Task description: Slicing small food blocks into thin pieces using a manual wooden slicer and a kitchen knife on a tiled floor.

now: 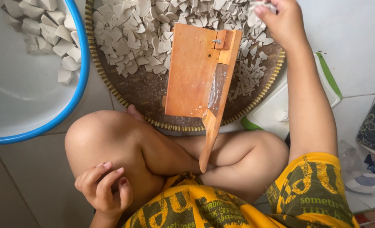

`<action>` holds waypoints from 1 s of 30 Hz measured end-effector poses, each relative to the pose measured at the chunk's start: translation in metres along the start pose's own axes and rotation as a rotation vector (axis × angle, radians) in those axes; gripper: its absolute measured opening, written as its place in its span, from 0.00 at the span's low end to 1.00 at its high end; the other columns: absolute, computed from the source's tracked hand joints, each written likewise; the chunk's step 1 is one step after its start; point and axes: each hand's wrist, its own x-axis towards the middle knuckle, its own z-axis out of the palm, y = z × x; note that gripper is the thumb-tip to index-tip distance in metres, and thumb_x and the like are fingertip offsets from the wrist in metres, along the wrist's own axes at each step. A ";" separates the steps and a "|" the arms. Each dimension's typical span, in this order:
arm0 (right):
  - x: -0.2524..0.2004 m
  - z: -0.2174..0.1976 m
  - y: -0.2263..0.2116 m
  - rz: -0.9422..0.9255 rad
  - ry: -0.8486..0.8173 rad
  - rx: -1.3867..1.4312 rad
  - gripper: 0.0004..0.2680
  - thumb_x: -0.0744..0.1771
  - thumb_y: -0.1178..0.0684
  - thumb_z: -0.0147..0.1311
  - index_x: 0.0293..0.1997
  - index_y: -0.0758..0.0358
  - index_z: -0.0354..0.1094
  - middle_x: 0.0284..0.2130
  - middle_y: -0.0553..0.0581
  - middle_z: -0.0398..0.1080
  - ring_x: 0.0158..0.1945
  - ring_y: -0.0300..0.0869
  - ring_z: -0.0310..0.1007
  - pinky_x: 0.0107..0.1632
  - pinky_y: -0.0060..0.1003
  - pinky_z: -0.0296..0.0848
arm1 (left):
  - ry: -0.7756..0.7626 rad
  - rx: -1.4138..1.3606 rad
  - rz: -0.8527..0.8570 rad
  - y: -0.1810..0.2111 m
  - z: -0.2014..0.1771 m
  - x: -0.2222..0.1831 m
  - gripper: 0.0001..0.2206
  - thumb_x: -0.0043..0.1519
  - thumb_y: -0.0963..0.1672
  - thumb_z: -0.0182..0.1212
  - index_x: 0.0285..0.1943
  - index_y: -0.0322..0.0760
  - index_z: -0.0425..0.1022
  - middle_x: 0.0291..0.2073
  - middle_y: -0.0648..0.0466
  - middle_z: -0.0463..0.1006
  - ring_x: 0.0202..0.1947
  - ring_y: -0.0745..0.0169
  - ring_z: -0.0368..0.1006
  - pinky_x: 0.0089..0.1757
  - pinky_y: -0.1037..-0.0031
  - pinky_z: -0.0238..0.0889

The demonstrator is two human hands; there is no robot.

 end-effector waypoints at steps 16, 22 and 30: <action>-0.136 0.002 0.040 0.495 -0.181 0.004 0.16 0.69 0.59 0.46 0.66 0.56 0.65 0.57 0.59 0.71 0.58 0.47 0.71 0.57 0.40 0.68 | 0.053 -0.010 0.043 0.009 -0.003 0.001 0.06 0.58 0.36 0.55 0.40 0.30 0.77 0.45 0.39 0.74 0.37 0.45 0.74 0.38 0.58 0.68; -0.151 0.033 0.037 0.236 -0.086 -0.173 0.12 0.69 0.63 0.49 0.59 0.68 0.69 0.55 0.66 0.70 0.57 0.54 0.70 0.62 0.49 0.68 | 0.048 -0.016 0.034 0.009 -0.002 -0.001 0.07 0.58 0.36 0.55 0.41 0.31 0.78 0.46 0.38 0.74 0.35 0.46 0.74 0.38 0.58 0.66; -0.145 0.067 -0.017 0.755 -0.036 0.113 0.16 0.68 0.43 0.38 0.51 0.59 0.71 0.48 0.60 0.72 0.51 0.51 0.69 0.48 0.45 0.62 | 0.058 -0.005 0.033 0.009 -0.003 -0.001 0.07 0.58 0.36 0.55 0.41 0.30 0.78 0.46 0.39 0.73 0.35 0.47 0.72 0.38 0.60 0.66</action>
